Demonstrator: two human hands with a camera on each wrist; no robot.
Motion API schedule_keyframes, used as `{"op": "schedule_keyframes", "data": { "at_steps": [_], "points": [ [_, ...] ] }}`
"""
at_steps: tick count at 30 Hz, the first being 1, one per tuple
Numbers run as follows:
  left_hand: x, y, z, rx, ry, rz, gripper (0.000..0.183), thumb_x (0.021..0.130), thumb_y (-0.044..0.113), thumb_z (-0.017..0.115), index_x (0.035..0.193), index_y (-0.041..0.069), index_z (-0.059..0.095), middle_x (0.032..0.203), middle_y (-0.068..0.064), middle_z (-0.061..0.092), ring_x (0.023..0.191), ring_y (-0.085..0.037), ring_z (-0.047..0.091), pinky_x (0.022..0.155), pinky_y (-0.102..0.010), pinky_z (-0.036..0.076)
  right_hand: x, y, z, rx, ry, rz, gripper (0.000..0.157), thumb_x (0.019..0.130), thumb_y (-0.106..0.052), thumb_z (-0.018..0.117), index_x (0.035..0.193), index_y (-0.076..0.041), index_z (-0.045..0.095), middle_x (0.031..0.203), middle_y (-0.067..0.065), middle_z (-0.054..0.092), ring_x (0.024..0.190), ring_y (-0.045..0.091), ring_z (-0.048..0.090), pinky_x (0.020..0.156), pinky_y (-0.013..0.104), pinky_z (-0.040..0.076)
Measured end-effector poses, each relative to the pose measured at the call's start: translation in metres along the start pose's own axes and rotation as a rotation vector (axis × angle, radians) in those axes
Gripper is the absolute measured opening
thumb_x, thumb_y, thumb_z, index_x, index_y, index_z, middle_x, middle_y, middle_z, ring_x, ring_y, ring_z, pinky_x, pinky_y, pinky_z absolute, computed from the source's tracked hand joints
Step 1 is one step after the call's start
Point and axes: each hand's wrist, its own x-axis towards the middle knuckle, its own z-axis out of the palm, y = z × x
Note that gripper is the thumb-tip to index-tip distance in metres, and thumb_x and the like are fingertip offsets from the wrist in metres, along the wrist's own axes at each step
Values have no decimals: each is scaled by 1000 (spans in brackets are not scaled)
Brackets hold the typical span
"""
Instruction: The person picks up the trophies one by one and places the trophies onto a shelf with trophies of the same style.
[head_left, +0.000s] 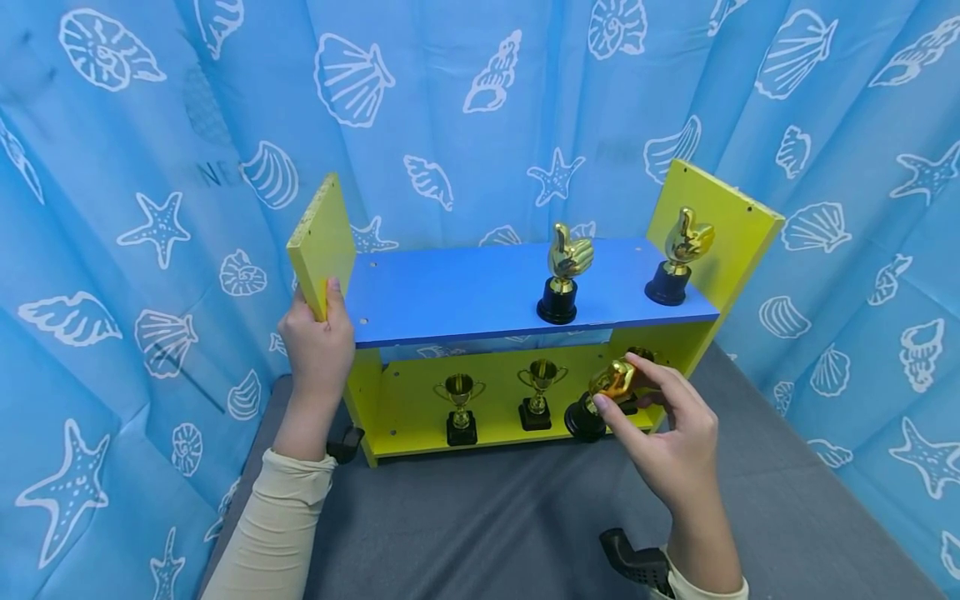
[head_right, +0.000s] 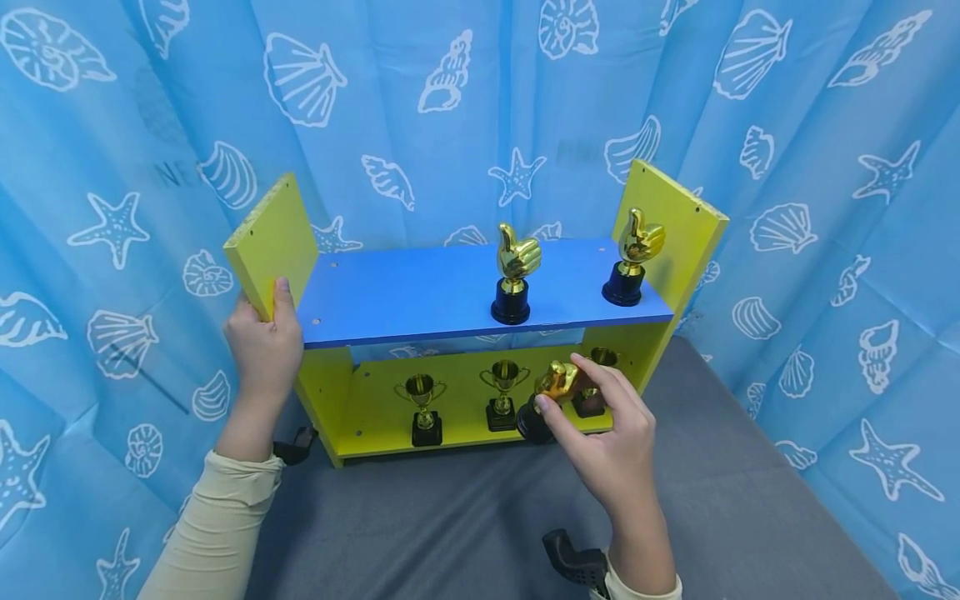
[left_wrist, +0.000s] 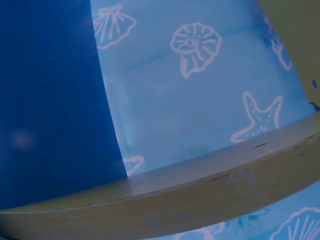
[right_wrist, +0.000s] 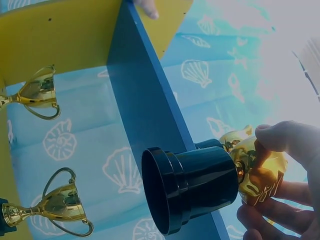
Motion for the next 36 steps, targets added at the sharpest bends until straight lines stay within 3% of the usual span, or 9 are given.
{"op": "schedule_keyframes", "data": {
  "at_steps": [6, 11, 21, 29, 36],
  "points": [
    [0, 0, -1, 2, -10, -2, 38, 102, 30, 52, 122, -2, 58, 101, -17, 70, 69, -26, 66, 57, -20, 49, 5, -18, 0, 12, 18, -26, 61, 65, 5, 86, 122, -7, 67, 104, 13, 68, 84, 5, 58, 72, 9, 46],
    [-1, -1, -1, -1, -13, -2, 39, 102, 31, 52, 122, -2, 58, 100, -17, 70, 67, -26, 65, 55, -16, 46, 8, -33, -1, 22, 20, -29, 58, 66, 8, 84, 121, -3, 67, 102, 16, 67, 83, 7, 59, 72, 8, 45],
    [-1, -1, -1, -4, -14, 9, 43, 102, 35, 50, 125, -1, 57, 112, -17, 71, 73, -28, 68, 56, -18, 48, 2, -3, 4, 10, 16, -28, 64, 64, 4, 87, 123, -8, 67, 104, 11, 68, 84, 7, 58, 72, 9, 45],
    [-1, 1, -1, -4, -19, 1, 44, 102, 36, 50, 125, -1, 57, 111, -17, 71, 71, -27, 67, 56, -15, 47, 4, -7, 5, 15, 11, -30, 64, 64, 0, 89, 123, -12, 67, 106, 8, 69, 85, 6, 58, 73, 10, 46],
    [0, 0, -1, -1, -16, -5, 45, 102, 36, 50, 123, -2, 58, 107, -17, 71, 72, -27, 68, 58, -22, 51, 4, -9, 6, 24, 9, -35, 63, 65, 0, 89, 123, -13, 67, 107, 7, 69, 85, 10, 58, 74, 10, 46]
  ]
}}
